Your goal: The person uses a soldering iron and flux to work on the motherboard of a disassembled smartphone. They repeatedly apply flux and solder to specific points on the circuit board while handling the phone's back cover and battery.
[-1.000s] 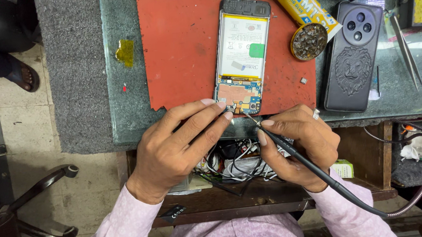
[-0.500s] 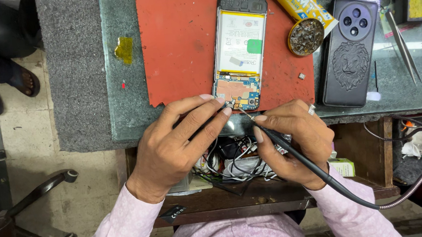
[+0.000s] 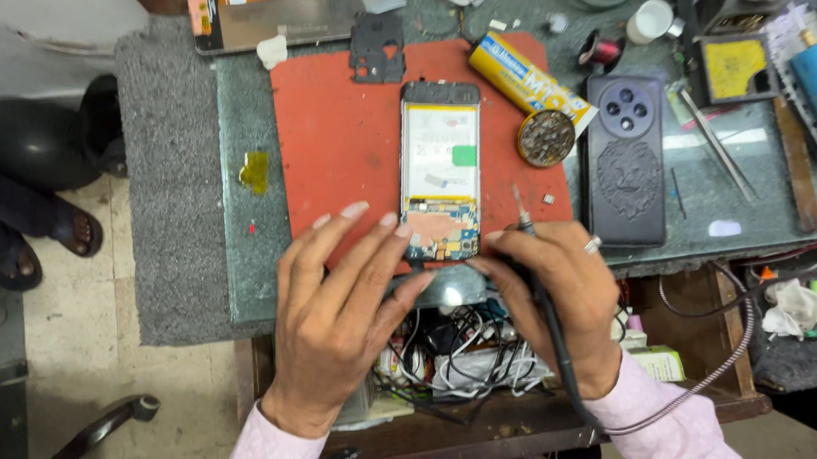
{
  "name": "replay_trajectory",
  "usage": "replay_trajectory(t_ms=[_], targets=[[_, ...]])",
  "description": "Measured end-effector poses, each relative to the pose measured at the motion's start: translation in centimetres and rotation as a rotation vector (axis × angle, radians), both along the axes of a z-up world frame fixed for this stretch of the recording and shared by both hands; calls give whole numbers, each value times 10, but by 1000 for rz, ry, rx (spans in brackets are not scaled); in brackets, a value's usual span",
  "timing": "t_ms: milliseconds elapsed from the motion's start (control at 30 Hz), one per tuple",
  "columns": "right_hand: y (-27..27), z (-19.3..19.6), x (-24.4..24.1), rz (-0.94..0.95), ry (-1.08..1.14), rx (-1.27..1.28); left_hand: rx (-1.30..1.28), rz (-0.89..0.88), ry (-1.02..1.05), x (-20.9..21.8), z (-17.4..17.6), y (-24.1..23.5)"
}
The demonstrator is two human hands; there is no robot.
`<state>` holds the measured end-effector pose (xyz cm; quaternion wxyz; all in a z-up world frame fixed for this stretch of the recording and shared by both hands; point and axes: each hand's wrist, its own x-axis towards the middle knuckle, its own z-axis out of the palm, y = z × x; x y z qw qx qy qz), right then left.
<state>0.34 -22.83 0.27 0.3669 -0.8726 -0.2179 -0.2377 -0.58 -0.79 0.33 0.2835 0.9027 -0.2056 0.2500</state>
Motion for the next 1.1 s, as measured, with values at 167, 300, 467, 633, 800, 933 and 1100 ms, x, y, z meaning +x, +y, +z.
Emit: replay_trajectory(t_ms=[167,300,467,633,800,933,1100], targets=[[0,1,2,59,-31,-50,0,-11,-21,-3,-5,-4],[0,2,0,30,-18,-35,-15,-35,-34,-5,-4,-8],[-2,6,2,-18,-19,-30,2,-74,-40,-6,-2,-12],[-4,8,4,-28,0,-14,-16,-73,-20,-2,3,-13],[-3,11,6,-17,20,15,-47,6,-42,8,15,-8],[-3,12,5,-28,17,12,-109,64,12,21,26,-2],[-6,11,5,-20,30,42,-168,64,87,50,34,-5]])
